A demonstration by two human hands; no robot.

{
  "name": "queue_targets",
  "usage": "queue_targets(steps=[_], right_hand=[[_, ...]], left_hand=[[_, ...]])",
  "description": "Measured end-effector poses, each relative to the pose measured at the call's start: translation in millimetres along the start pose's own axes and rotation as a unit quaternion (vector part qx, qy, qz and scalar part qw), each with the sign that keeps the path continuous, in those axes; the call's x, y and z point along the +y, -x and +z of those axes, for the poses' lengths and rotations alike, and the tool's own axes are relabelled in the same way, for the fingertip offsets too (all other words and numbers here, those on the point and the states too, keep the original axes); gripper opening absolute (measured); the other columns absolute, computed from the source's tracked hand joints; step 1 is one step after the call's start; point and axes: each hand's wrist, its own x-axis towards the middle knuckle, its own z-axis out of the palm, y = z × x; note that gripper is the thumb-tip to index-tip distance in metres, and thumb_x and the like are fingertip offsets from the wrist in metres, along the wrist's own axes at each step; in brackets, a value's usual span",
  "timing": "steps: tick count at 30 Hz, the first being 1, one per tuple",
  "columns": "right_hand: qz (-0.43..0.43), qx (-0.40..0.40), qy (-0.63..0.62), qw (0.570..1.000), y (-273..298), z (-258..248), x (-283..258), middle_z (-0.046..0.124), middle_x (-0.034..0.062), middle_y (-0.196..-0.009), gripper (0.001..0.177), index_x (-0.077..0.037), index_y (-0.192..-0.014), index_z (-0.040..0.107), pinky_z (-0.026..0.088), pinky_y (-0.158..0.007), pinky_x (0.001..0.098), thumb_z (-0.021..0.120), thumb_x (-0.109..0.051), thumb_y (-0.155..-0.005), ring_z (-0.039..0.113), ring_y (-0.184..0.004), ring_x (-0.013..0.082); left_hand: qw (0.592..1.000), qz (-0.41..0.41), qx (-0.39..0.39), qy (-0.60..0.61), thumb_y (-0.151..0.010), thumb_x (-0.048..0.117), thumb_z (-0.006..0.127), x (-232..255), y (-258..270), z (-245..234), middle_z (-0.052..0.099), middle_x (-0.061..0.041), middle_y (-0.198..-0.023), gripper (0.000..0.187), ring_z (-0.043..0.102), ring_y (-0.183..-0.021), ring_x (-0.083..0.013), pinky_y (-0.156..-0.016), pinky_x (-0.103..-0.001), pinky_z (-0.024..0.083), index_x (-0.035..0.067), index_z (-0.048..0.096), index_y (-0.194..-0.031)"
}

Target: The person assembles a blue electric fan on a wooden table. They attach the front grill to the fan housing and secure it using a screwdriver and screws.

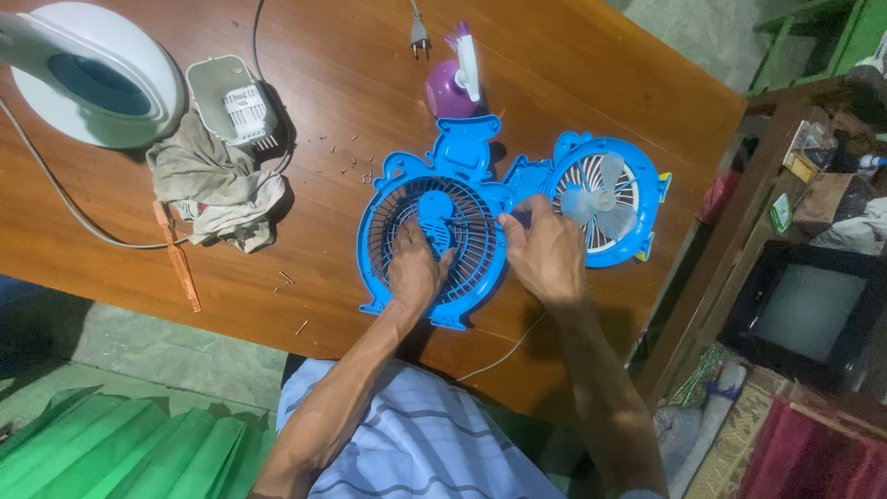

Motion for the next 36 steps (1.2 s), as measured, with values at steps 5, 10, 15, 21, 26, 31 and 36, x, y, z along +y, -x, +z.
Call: queue_targets(steps=[5,10,15,21,26,31,36], right_hand=[[-0.002,0.019,-0.016,1.0,0,3,6,0.073,0.0225,-0.08,0.036,0.002,-0.106,0.07,0.055,-0.073,0.0476,0.071,-0.031,-0.092,0.073,-0.076,0.0382],[0.037,0.026,-0.02,0.999,-3,8,12,0.073,0.0216,-0.079,0.042,0.003,-0.105,0.07,0.057,-0.073,0.0459,0.07,-0.037,-0.093,0.074,-0.075,0.0364],[0.008,0.049,0.0,0.999,-5,15,20,0.074,0.0218,-0.081,0.043,0.004,-0.101,0.071,0.056,-0.074,0.0471,0.072,-0.039,-0.094,0.073,-0.075,0.0376],[-0.15,0.038,0.071,0.985,7,21,16,0.074,0.0183,-0.092,0.025,-0.006,-0.101,0.068,0.055,-0.068,0.0495,0.073,-0.03,-0.095,0.071,-0.081,0.0371],[-0.201,0.002,0.119,0.972,15,19,-12,0.073,0.0164,-0.091,0.019,-0.008,-0.094,0.064,0.056,-0.065,0.0509,0.072,-0.026,-0.094,0.072,-0.082,0.0366],[-0.072,-0.118,0.188,0.972,9,20,-44,0.072,0.0237,-0.08,0.039,-0.002,-0.101,0.058,0.056,-0.066,0.0526,0.062,-0.041,-0.103,0.072,-0.078,0.042],[-0.157,-0.064,0.15,0.974,9,21,-47,0.07,0.0275,-0.083,0.03,0.002,-0.101,0.058,0.055,-0.064,0.0562,0.063,-0.024,-0.087,0.071,-0.075,0.0468]], left_hand=[[1.0,0.009,0.007,-0.009,-0.085,0.038,0.082,-2,0,2,0.048,-0.042,-0.135,0.095,0.055,-0.121,-0.0529,-0.088,-0.05,0.059,-0.02,0.033,-0.141],[1.0,0.006,0.017,0.003,-0.082,0.037,0.083,2,0,-1,0.048,-0.041,-0.135,0.097,0.054,-0.121,-0.0536,-0.091,-0.052,0.056,-0.02,0.033,-0.141],[1.0,0.0,0.008,0.0,-0.083,0.038,0.082,3,-1,-2,0.047,-0.041,-0.137,0.096,0.053,-0.123,-0.0532,-0.094,-0.051,0.055,-0.019,0.032,-0.142],[1.0,-0.003,0.006,-0.002,-0.082,0.037,0.083,3,-1,-1,0.047,-0.042,-0.137,0.098,0.053,-0.124,-0.0532,-0.094,-0.051,0.055,-0.02,0.031,-0.143],[1.0,-0.006,0.013,-0.006,-0.081,0.037,0.084,1,-1,5,0.048,-0.04,-0.138,0.097,0.053,-0.124,-0.0524,-0.094,-0.051,0.054,-0.019,0.033,-0.142],[1.0,-0.007,0.019,-0.009,-0.079,0.036,0.084,-4,-1,11,0.049,-0.039,-0.137,0.097,0.053,-0.124,-0.0523,-0.095,-0.052,0.053,-0.018,0.035,-0.142],[0.999,0.0,0.037,-0.001,-0.081,0.037,0.084,-5,-1,13,0.049,-0.039,-0.136,0.097,0.053,-0.121,-0.0524,-0.094,-0.052,0.053,-0.019,0.033,-0.142]])
